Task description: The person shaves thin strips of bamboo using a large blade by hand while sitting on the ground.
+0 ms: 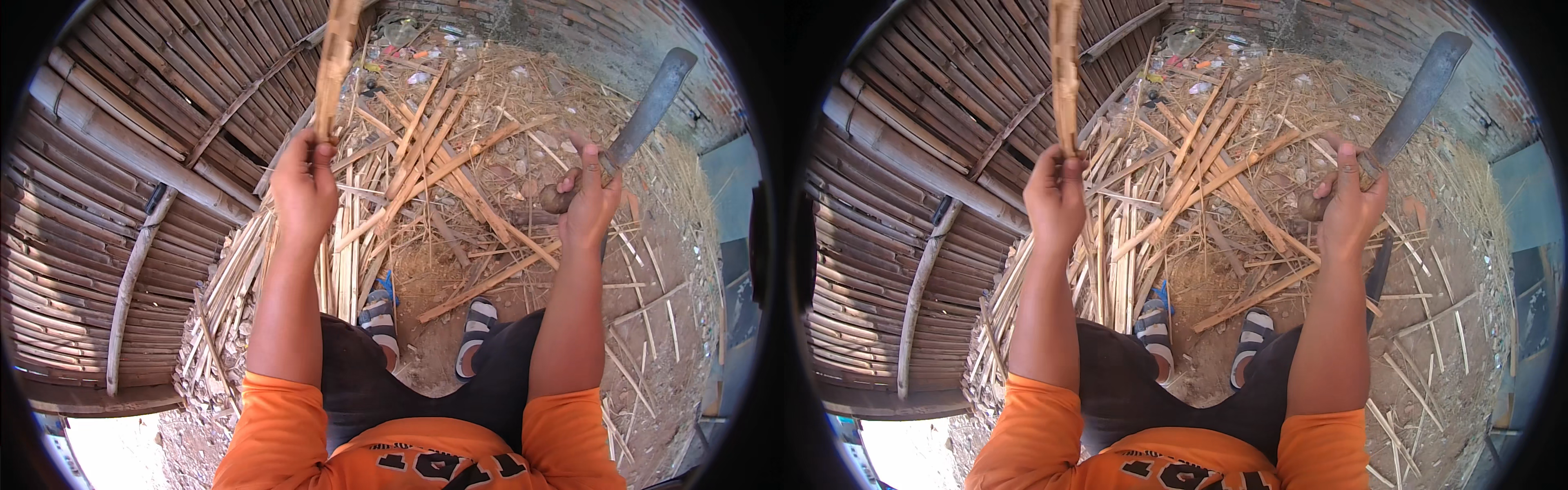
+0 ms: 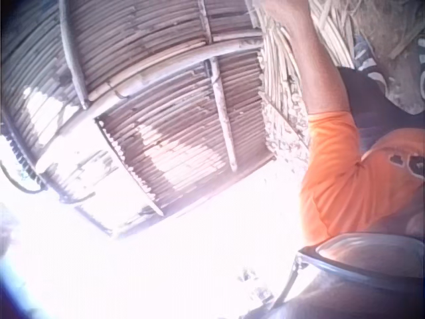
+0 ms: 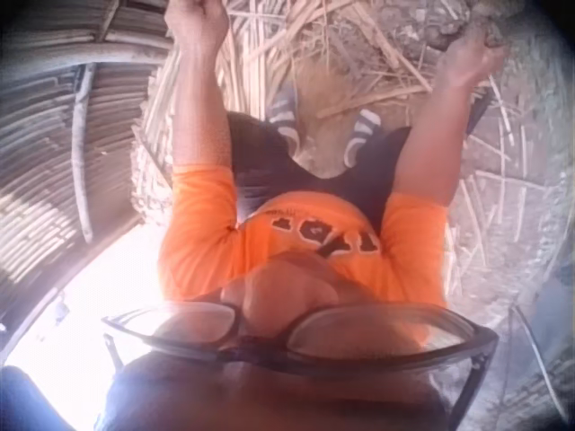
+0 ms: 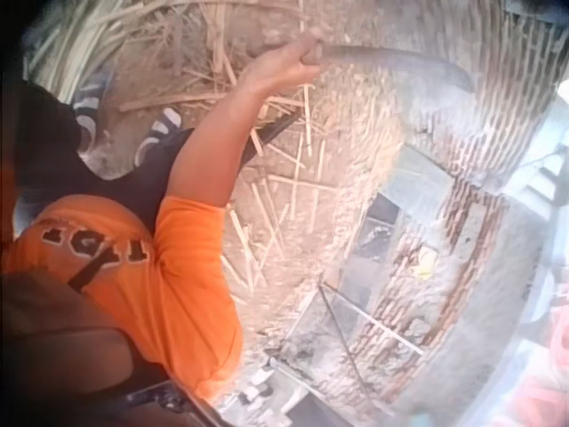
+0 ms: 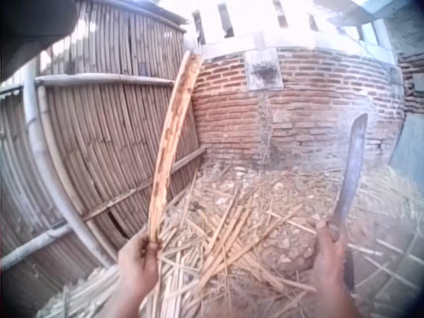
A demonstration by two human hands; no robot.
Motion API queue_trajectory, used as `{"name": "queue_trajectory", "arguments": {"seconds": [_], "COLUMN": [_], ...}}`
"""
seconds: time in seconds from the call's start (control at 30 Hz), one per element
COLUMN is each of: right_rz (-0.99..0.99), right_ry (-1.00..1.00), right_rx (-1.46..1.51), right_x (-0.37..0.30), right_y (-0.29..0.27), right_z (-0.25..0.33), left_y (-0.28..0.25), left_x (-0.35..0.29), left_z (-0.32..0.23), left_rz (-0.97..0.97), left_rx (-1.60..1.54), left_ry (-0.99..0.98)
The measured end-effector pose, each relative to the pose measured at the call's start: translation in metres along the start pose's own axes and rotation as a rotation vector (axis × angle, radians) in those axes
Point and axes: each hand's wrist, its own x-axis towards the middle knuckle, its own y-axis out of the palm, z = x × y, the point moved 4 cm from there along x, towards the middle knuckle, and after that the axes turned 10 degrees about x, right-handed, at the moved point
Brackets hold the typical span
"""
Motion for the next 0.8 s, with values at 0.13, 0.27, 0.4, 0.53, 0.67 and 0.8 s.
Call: {"name": "queue_trajectory", "arguments": {"seconds": [0.13,0.27,0.4,0.53,0.67,0.8], "right_rz": [-0.132,-0.187,-0.184,-0.195,-0.197,-0.171], "right_ry": [-0.025,-0.007,0.077,0.126,0.2,0.256], "right_rx": [0.11,0.2,0.222,0.134,0.045,-0.119], "right_x": [0.014,0.021,0.023,0.025,0.033,0.038], "right_y": [-0.023,-0.024,-0.037,-0.053,-0.067,-0.082], "right_z": [0.018,0.022,0.021,0.028,0.024,0.01], "left_y": [-0.119,-0.11,0.024,0.104,0.131,0.126], "left_x": [0.077,0.186,0.187,0.099,0.004,-0.032], "left_z": [-0.045,-0.067,-0.005,-0.002,0.046,0.061], "left_rz": [-0.477,-0.434,0.711,0.902,1.294,1.391], "left_rx": [-0.143,0.258,1.036,0.542,0.575,0.413], "left_ry": [0.112,0.138,0.346,0.199,0.055,-0.173]}}
